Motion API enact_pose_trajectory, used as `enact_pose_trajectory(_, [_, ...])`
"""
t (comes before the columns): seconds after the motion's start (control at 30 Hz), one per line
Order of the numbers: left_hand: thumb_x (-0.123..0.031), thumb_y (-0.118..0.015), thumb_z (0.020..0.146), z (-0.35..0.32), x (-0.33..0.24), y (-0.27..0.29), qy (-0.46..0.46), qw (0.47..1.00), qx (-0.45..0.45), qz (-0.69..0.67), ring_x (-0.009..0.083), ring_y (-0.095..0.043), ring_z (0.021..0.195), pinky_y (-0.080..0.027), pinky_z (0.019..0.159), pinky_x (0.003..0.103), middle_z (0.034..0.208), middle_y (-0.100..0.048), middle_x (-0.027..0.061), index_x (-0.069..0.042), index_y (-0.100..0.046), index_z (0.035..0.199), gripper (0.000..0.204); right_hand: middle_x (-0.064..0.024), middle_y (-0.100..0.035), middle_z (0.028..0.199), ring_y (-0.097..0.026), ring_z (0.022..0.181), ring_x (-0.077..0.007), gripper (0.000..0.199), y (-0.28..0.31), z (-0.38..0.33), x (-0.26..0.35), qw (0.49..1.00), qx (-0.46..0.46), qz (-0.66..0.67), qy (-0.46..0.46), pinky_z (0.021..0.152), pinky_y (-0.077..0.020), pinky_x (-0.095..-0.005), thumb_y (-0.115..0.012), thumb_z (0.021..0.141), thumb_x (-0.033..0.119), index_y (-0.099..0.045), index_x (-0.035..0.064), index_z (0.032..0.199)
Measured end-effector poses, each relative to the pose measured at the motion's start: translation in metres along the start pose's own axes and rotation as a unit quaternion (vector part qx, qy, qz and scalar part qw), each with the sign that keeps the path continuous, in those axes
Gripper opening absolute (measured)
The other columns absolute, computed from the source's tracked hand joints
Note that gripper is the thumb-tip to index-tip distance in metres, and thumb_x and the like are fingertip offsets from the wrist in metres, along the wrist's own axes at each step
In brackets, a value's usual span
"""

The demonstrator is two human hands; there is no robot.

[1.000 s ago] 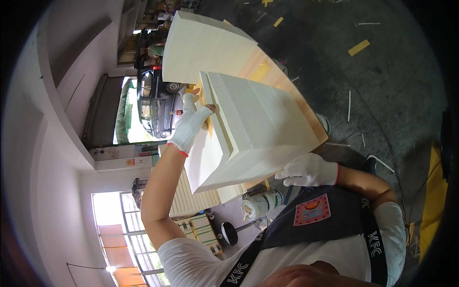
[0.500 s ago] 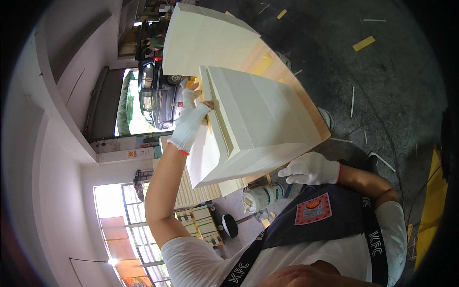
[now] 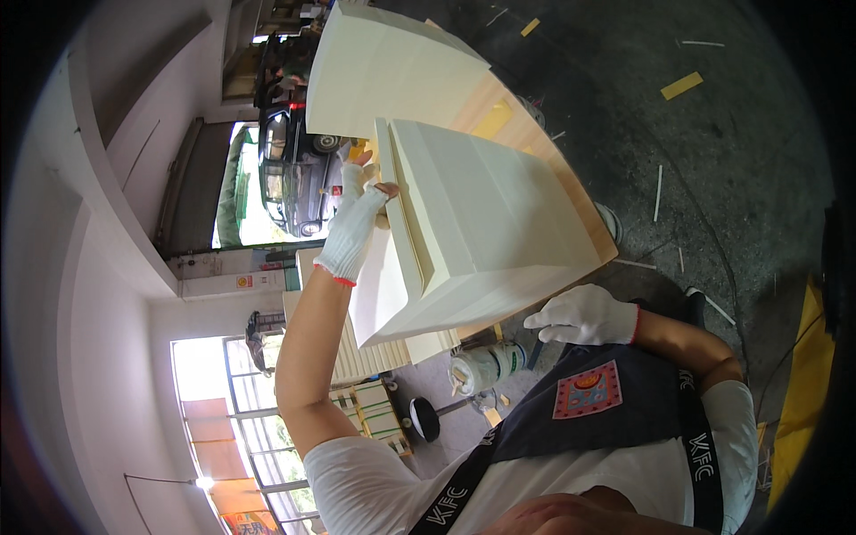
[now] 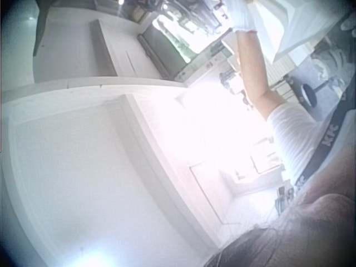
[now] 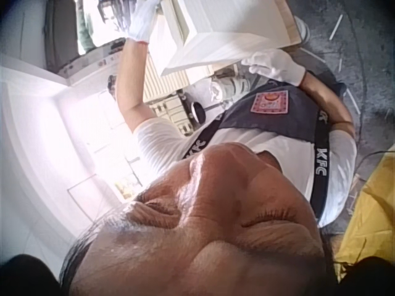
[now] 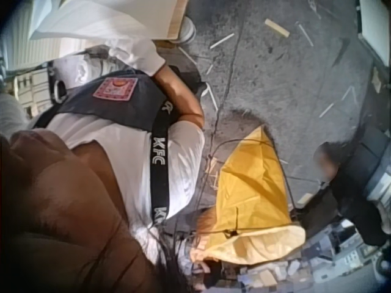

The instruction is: The person stacks white foam sheets on a wooden table. They pick up individual sheets, align them, and place them into a growing pile. The person occasionally adjusts the stack to ensure alignment.

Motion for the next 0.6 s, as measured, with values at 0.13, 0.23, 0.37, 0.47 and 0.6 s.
enact_pose_trajectory(0.13, [-0.011,-0.056,0.091,0.0016,0.0015,0.0005,-0.020,1.000,-0.014,-0.007,0.0165,-0.064,0.086,-0.052,0.069,0.029,0.112,-0.060,0.0105,-0.015,-0.026,0.149,0.066,-0.0055,-0.072,0.092,-0.070,0.085,-0.0248,0.030,-0.0018,-0.0013,-0.0025,1.000,0.005,-0.002,-0.005,0.075,-0.0559,-0.0367,-0.073,0.089,0.025,-0.071,0.0144,0.117])
enact_pose_trajectory(0.23, [-0.011,-0.056,0.090,0.0033,0.0047,0.0027,-0.012,1.000,0.004,-0.010,0.0156,-0.063,0.089,-0.053,0.072,0.029,0.106,-0.062,0.0083,-0.015,-0.027,0.149,0.065,-0.0056,-0.072,0.092,-0.070,0.085,-0.0250,0.030,-0.0028,-0.0014,-0.0025,1.000,0.002,-0.005,-0.001,0.075,-0.0558,-0.0369,-0.072,0.089,0.026,-0.071,0.0145,0.117])
enact_pose_trajectory(0.37, [-0.010,-0.057,0.089,0.0020,0.0024,0.0013,-0.012,1.000,-0.002,-0.010,0.0153,-0.062,0.093,-0.053,0.075,0.030,0.110,-0.060,0.0092,-0.015,-0.028,0.148,0.066,-0.0056,-0.072,0.092,-0.070,0.085,-0.0250,0.030,-0.0032,-0.0029,-0.0023,1.000,-0.005,-0.006,0.003,0.074,-0.0558,-0.0367,-0.072,0.089,0.026,-0.071,0.0143,0.117])
enact_pose_trajectory(0.47, [-0.010,-0.059,0.088,0.0017,0.0000,0.0006,-0.023,1.000,-0.021,0.001,0.0161,-0.063,0.094,-0.053,0.075,0.030,0.120,-0.056,0.0121,-0.014,-0.029,0.148,0.066,-0.0055,-0.072,0.092,-0.070,0.084,-0.0244,0.030,-0.0024,-0.0023,-0.0024,1.000,-0.002,0.000,-0.002,0.073,-0.0556,-0.0364,-0.072,0.089,0.025,-0.071,0.0141,0.117])
enact_pose_trajectory(0.6, [-0.010,-0.061,0.087,0.0055,0.0037,0.0049,-0.048,0.998,-0.030,0.012,0.0192,-0.063,0.095,-0.053,0.075,0.032,0.134,-0.047,0.0165,-0.013,-0.031,0.147,0.068,-0.0051,-0.072,0.091,-0.070,0.083,-0.0240,0.030,-0.0023,-0.0028,-0.0013,1.000,0.002,0.000,-0.001,0.072,-0.0555,-0.0362,-0.072,0.089,0.025,-0.071,0.0137,0.116])
Point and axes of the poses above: each hand's wrist, its own z-axis towards the middle knuckle, its own y-axis out of the back of the hand, x = y × z, the point moved 7 cm from there along z, towards the middle knuckle
